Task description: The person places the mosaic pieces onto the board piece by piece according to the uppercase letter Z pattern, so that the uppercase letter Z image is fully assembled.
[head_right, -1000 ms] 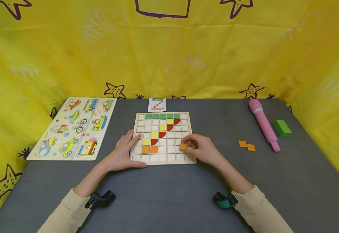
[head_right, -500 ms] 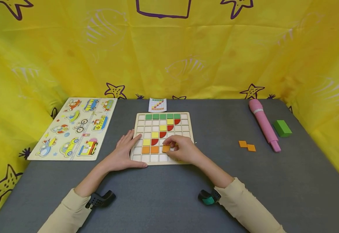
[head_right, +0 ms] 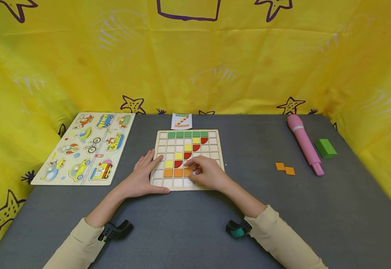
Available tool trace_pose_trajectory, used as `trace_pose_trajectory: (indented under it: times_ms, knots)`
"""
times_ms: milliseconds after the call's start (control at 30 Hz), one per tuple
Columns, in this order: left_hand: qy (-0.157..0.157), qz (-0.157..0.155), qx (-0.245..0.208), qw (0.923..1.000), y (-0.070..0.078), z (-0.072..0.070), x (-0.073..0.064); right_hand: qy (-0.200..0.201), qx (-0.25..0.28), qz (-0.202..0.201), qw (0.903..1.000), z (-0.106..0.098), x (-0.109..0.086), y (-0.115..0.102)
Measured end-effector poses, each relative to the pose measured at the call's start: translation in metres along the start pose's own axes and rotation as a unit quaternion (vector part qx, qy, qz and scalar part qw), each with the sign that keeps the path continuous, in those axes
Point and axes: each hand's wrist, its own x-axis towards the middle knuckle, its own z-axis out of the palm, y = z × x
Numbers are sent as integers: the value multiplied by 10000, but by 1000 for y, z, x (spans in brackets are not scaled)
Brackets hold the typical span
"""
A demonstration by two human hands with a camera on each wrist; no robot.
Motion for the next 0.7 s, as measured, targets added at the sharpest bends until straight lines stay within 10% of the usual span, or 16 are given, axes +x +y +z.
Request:
trace_pose_trajectory:
  times_ms: [700]
  knots:
    - [-5, 37, -3, 10000, -1, 1, -1, 616, -391, 539, 9959, -52, -55, 33]
